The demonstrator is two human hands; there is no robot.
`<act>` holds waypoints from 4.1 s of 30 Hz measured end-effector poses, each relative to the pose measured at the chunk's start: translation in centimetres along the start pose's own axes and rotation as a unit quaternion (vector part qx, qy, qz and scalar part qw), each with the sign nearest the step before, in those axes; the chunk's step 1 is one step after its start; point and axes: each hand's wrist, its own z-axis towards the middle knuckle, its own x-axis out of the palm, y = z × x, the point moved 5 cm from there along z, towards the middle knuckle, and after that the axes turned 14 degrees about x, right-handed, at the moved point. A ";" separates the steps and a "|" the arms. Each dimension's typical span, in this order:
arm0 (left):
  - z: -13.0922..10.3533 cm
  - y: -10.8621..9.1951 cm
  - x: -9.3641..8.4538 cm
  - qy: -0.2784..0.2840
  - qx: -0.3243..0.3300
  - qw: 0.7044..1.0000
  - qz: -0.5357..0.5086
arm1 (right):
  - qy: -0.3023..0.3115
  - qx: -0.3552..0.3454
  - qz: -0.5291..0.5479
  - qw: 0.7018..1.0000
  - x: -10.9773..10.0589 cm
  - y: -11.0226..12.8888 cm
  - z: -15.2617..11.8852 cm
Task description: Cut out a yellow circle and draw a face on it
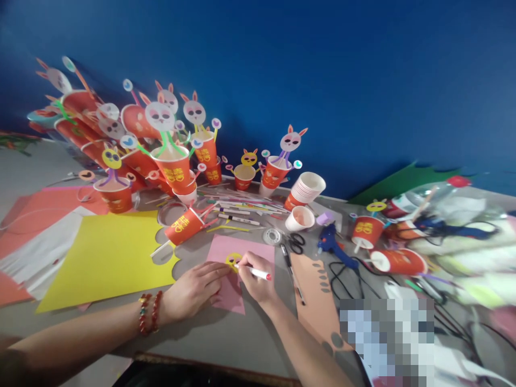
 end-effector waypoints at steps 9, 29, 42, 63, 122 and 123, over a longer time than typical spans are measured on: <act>-0.1 0.0 0.2 0.000 -0.016 1.000 -0.009 | 0.004 -0.009 -0.043 0.999 0.1 0.4 0.1; -0.2 0.0 0.2 -0.010 -0.020 0.999 -0.023 | -0.006 -0.010 -0.064 0.998 0.2 0.4 0.1; -0.2 0.0 0.3 -0.004 -0.024 1.000 -0.015 | -0.003 -0.011 -0.071 0.997 0.2 0.5 0.0; -0.3 0.0 0.5 -0.013 -0.018 1.000 -0.010 | -0.018 -0.048 -0.059 0.997 0.2 0.7 0.0; -0.3 -0.1 0.2 -0.015 -0.013 1.000 -0.016 | -0.021 -0.045 -0.059 0.997 0.2 0.6 -0.1; -0.3 -0.1 0.2 -0.016 -0.012 1.000 -0.017 | -0.021 -0.044 -0.059 0.997 0.2 0.5 -0.1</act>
